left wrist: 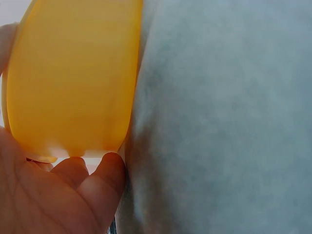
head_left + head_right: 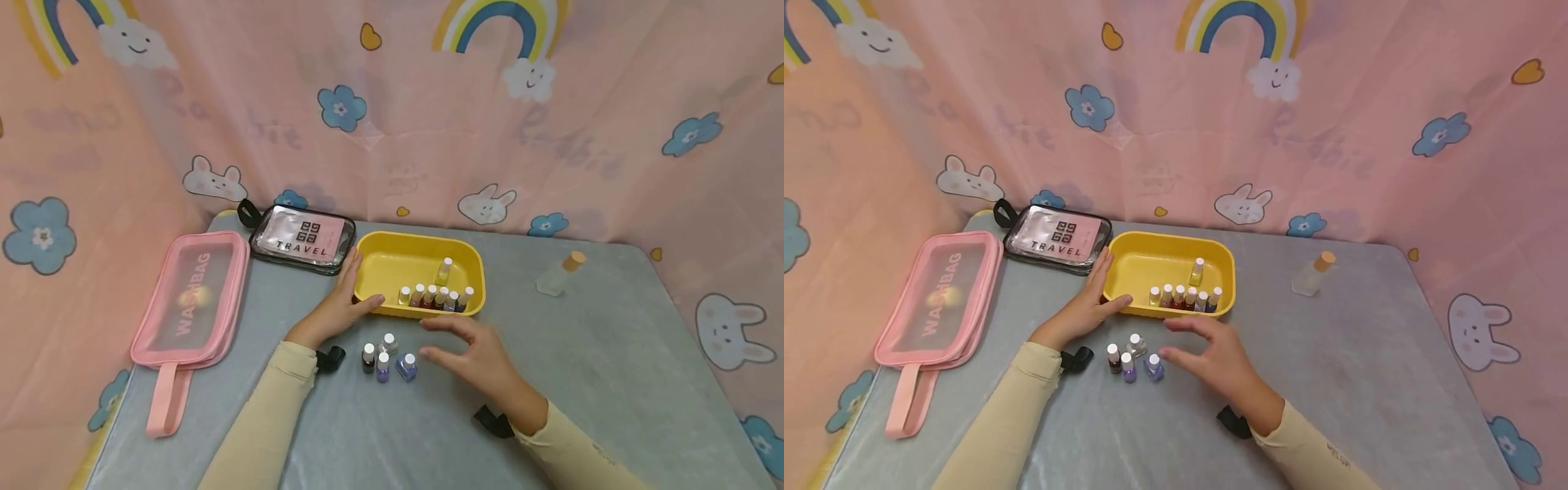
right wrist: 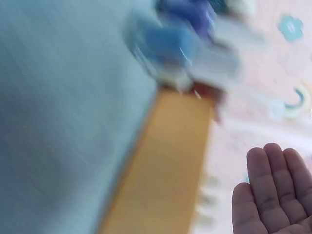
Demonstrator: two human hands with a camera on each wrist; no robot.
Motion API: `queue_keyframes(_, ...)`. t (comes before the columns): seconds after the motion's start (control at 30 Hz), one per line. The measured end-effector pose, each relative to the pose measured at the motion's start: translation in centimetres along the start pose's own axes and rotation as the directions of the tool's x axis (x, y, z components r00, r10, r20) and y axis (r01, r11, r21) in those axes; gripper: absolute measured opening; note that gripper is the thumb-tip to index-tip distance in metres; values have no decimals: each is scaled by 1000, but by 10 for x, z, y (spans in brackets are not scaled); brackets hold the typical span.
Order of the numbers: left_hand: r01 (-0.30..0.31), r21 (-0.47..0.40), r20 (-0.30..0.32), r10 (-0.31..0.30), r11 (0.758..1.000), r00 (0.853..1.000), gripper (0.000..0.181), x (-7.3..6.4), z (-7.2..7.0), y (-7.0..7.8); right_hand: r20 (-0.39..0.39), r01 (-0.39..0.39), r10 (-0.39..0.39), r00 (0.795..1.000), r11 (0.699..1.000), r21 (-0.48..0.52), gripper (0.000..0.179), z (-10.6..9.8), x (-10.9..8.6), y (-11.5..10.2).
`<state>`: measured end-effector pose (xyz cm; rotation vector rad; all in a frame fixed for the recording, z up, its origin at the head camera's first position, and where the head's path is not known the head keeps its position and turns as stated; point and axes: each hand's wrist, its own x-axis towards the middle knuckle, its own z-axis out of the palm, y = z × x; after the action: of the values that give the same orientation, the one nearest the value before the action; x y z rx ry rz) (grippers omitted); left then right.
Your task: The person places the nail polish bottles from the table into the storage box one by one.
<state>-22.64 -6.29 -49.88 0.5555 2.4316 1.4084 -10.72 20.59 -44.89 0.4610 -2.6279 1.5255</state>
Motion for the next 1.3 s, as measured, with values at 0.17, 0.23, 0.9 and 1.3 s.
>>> queue_keyframes(0.17, -15, 4, -13, 15, 1000, 1000, 105, -1, -1, 1, 88, -23, 28, 996, 998, -55, 40, 24, -14, 10)
queue_keyframes(0.23, -25, 2, -10, 25, 1000, 1000, 105, -1, -1, 1, 106, -23, 30, 994, 998, -66, 37, 30, -16, 13)
queue_keyframes(0.9, -19, -9, 1, 19, 1000, 1000, 105, -1, 0, 1, -195, -74, 52, 979, 991, -108, 21, -40, 8, -28)
queue_keyframes(1.3, -2, 5, 1, 2, 1000, 1000, 106, 0, 1, 2, -200, -296, 257, 945, 934, -200, 34, -76, 89, 50)
